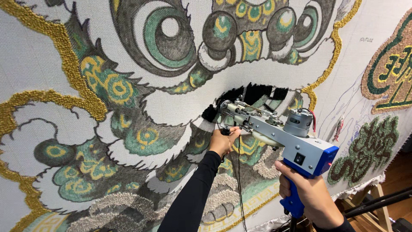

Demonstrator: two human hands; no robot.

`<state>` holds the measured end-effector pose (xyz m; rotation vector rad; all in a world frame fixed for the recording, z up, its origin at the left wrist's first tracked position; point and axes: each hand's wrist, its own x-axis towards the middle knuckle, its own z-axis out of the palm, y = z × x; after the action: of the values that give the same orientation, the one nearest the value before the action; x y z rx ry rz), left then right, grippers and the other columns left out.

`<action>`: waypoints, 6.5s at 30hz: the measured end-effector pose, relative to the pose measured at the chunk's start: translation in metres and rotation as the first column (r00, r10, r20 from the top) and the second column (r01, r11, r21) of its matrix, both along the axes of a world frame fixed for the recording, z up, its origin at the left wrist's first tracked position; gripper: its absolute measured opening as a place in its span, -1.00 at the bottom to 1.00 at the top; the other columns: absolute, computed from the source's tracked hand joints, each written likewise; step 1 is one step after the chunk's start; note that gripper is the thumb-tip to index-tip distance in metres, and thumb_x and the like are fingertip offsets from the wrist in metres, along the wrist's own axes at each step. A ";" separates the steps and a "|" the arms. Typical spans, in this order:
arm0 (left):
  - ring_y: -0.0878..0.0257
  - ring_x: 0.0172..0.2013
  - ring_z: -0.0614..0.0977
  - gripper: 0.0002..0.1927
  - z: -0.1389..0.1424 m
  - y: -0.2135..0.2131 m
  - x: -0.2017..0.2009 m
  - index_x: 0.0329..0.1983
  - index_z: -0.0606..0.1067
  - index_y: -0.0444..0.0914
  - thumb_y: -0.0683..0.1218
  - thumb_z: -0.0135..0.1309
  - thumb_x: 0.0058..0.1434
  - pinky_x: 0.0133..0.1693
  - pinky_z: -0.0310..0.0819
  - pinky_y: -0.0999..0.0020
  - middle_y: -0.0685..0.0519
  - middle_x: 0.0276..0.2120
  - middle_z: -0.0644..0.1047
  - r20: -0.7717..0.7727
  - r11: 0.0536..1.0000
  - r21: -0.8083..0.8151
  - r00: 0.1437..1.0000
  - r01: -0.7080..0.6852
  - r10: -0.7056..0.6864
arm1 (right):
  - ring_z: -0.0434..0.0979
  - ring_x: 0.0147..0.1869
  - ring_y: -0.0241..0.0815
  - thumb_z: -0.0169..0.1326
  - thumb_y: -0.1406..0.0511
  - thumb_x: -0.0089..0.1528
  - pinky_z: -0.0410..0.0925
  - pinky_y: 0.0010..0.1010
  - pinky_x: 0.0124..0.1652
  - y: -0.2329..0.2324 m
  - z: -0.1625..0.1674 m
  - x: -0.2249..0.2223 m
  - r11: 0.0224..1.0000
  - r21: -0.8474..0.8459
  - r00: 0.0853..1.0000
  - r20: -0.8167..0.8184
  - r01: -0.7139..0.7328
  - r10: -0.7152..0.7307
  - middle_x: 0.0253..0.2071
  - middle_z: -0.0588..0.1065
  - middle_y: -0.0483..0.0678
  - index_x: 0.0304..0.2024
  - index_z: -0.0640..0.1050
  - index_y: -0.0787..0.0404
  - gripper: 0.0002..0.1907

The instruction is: The person uses a handheld tufting gun to apply yarn onto a large canvas featuring a cartoon lion design. They guide the tool along the contours of the lion's mouth and teeth, filling in the black areas with yarn.

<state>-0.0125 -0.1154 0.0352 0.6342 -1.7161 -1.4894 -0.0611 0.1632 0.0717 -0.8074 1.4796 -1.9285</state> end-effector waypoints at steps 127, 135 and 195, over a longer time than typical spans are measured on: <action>0.27 -0.58 0.61 -0.78 -0.013 0.099 -0.072 -0.41 0.60 -0.30 -0.03 0.25 0.11 -0.44 0.50 0.33 0.02 -0.55 0.60 0.037 0.998 -0.033 0.998 -0.045 0.046 | 0.30 -0.64 -0.27 -0.18 -0.36 0.19 0.22 -0.40 -0.62 0.100 -0.012 -0.167 0.968 -0.086 0.971 -0.037 -0.237 0.235 -0.62 0.33 -0.03 0.04 0.50 0.51 0.03; 0.28 -0.59 0.60 -0.73 -0.018 0.091 -0.075 -0.46 0.52 -0.32 -0.03 0.30 0.10 -0.47 0.49 0.34 0.03 -0.54 0.60 0.039 0.999 -0.034 0.999 -0.037 0.038 | 0.27 -0.68 -0.25 -0.17 -0.35 0.17 0.20 -0.39 -0.65 0.095 -0.007 -0.155 0.988 -0.036 0.988 -0.056 -0.148 0.146 -0.64 0.35 0.00 0.01 0.52 0.50 0.01; 0.32 -0.56 0.62 -0.64 -0.012 0.094 -0.063 -0.36 0.55 -0.32 0.05 0.36 0.08 -0.46 0.56 0.38 0.02 -0.44 0.63 0.030 1.000 -0.013 1.000 -0.006 0.006 | 0.27 -0.69 -0.29 -0.14 -0.35 0.15 0.20 -0.44 -0.64 0.096 -0.001 -0.140 0.991 -0.037 0.991 -0.049 -0.127 0.125 -0.68 0.34 -0.02 0.00 0.52 0.55 0.04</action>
<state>-0.0759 -0.0209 0.0235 0.6576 -1.7437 -1.4703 -0.2011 0.2592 0.0702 -0.9469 1.3862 -1.8619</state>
